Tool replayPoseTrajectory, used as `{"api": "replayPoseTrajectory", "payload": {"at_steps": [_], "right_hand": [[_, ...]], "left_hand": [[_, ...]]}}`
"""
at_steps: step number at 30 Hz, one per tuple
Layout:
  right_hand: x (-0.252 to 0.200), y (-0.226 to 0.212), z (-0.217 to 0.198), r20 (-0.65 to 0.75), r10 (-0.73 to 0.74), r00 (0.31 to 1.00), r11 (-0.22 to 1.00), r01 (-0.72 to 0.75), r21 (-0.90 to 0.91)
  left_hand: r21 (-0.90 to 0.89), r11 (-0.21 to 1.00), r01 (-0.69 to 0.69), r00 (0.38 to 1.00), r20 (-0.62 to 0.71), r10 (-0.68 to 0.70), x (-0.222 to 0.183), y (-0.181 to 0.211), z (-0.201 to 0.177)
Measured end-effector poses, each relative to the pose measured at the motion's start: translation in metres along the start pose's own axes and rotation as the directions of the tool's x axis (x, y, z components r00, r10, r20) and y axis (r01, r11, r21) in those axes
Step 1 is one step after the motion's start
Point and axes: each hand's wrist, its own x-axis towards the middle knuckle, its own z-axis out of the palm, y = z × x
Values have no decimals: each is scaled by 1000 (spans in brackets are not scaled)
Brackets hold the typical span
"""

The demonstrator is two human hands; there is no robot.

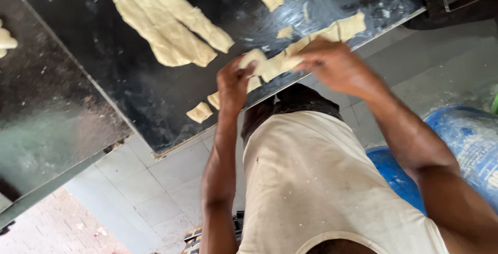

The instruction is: The person shapes dough by rolling it into long strips, cutting the strips into small pieces using a green scraper, and kemudian folding and rolling each piece into a small bun-like shape before placing it onto a tray.

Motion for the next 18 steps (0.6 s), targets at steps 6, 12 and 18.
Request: {"api": "replayPoseTrajectory", "payload": {"at_steps": [6,12,18], "right_hand": [[49,-55,22,-62,151,987,973,-159,-166],[17,-78,69,137,-304,943,671,314,-672],[8,-76,94,-11,-161,987,870,137,-473]], "left_hand": [[-419,907,37,881,442,168,-19,37,-25],[-425,905,23,940,319,125,-9,28,-31],[-431,840,329,856,513,-71,-27,25,-57]]}}
